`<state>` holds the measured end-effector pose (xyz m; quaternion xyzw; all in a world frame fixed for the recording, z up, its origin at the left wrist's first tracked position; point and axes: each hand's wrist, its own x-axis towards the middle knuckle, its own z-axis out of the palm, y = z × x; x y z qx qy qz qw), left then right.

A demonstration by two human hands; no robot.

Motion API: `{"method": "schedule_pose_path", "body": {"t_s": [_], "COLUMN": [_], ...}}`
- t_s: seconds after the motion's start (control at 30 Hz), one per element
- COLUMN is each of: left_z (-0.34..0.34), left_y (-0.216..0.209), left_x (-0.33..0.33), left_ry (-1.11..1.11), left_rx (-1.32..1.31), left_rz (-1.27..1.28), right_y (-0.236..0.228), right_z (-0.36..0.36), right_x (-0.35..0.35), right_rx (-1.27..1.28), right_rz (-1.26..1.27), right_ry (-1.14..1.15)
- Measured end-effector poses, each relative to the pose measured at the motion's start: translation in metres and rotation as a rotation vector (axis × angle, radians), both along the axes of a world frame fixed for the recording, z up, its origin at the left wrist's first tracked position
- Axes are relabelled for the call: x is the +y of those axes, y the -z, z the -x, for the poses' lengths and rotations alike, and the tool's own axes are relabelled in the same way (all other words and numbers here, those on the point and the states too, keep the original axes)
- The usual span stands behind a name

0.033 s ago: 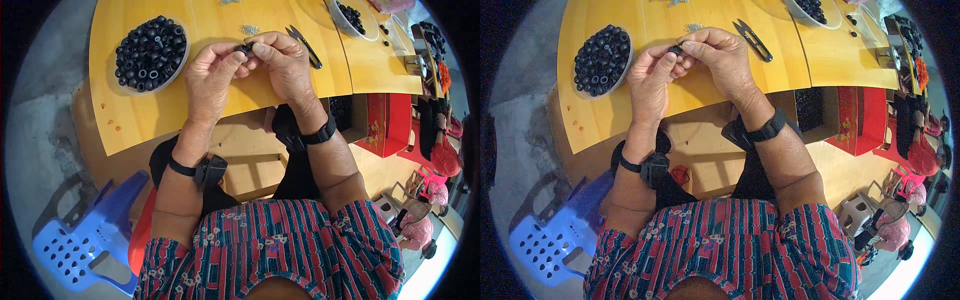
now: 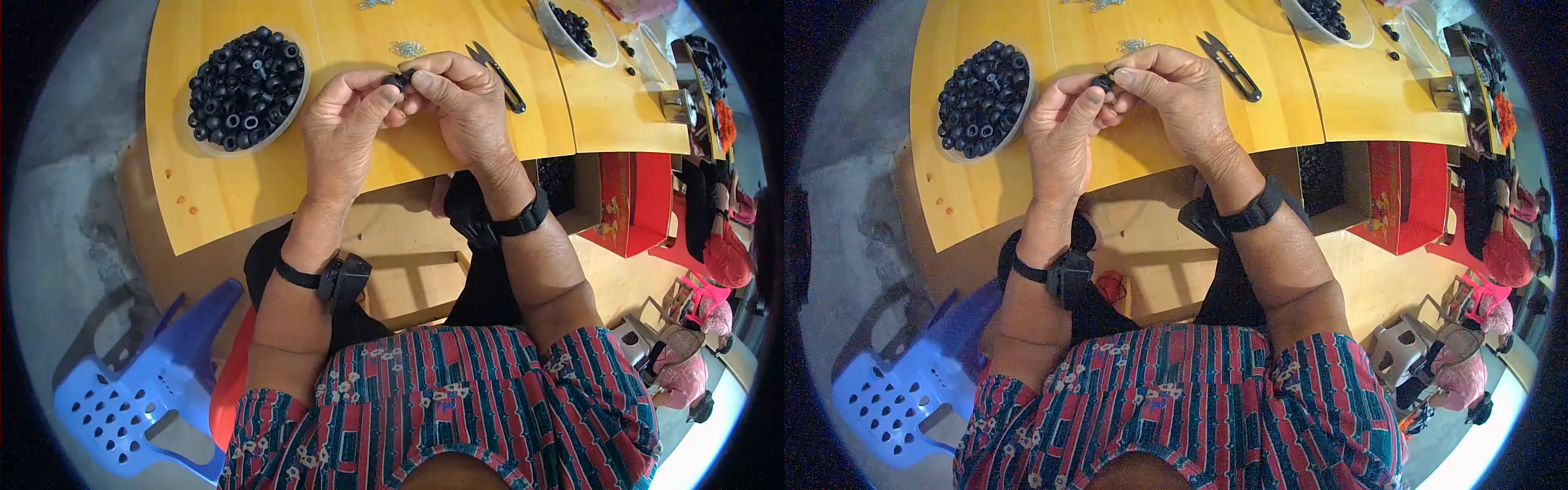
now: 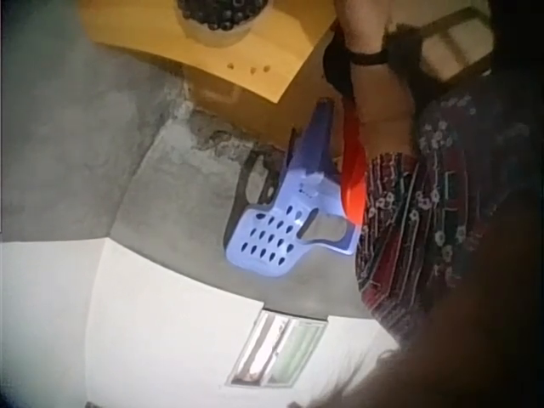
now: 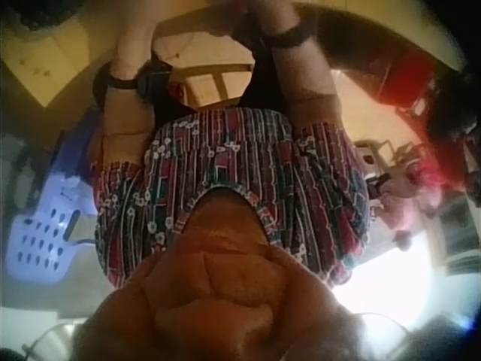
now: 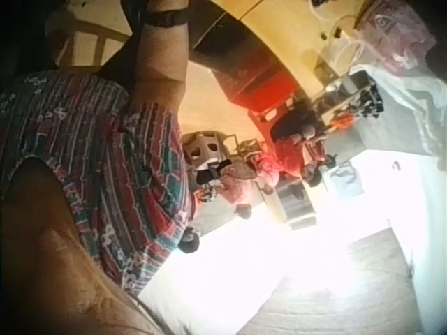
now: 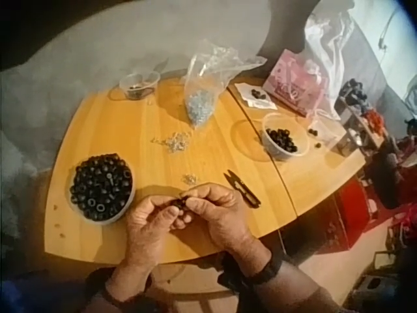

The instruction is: The person assembles small black rubber rings with small silver metal inserts by hand, taking components from a plastic bowl and a plastic bag.

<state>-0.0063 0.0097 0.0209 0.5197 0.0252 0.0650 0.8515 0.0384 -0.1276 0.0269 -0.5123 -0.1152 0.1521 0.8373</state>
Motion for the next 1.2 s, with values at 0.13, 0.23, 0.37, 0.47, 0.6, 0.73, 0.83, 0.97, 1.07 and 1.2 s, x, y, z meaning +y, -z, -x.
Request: {"method": "schedule_pose_path", "body": {"t_s": [0.13,0.23,0.37,0.47,0.6,0.73,0.83,0.97,1.07,1.2], "left_z": [0.0003,0.0005,-0.0009,0.0001,0.0004,0.0011,0.0008,0.0007,0.0014,0.0007], "left_y": [0.0019,0.0005,0.0002,-0.0010,-0.0015,-0.0026,-0.0017,-0.0022,-0.0030,-0.0052], "left_x": [0.0004,0.0009,-0.0005,-0.0004,-0.0029,-0.0035,-0.0030,-0.0027,-0.0025,-0.0035], "left_ry": [-0.017,-0.005,-0.005,-0.008,-0.008,-0.022,-0.017,-0.011,-0.023,-0.009], "left_rx": [0.007,-0.003,-0.003,-0.001,0.001,0.010,0.003,0.004,-0.002,-0.009], "left_rz": [0.001,0.009,-0.020,-0.009,-0.010,-0.024,-0.021,-0.029,-0.029,-0.010], "right_y": [0.0017,0.0013,0.0035,0.0048,0.0036,0.0011,0.0001,0.0013,0.0032,0.0004], "right_z": [-0.0002,0.0004,-0.0017,-0.0023,-0.0020,-0.0029,-0.0034,-0.0032,-0.0034,-0.0033], "right_x": [0.0031,0.0034,-0.0014,-0.0014,-0.0027,-0.0007,-0.0014,-0.0018,-0.0005,-0.0022], "right_rx": [0.003,-0.002,0.003,0.031,0.082,0.115,0.130,0.145,0.122,0.123], "right_rz": [0.012,0.017,-0.004,-0.004,-0.051,-0.053,-0.068,-0.065,-0.081,-0.048], "right_ry": [0.029,0.038,-0.010,-0.030,-0.050,-0.033,-0.042,-0.032,-0.047,-0.035]}}
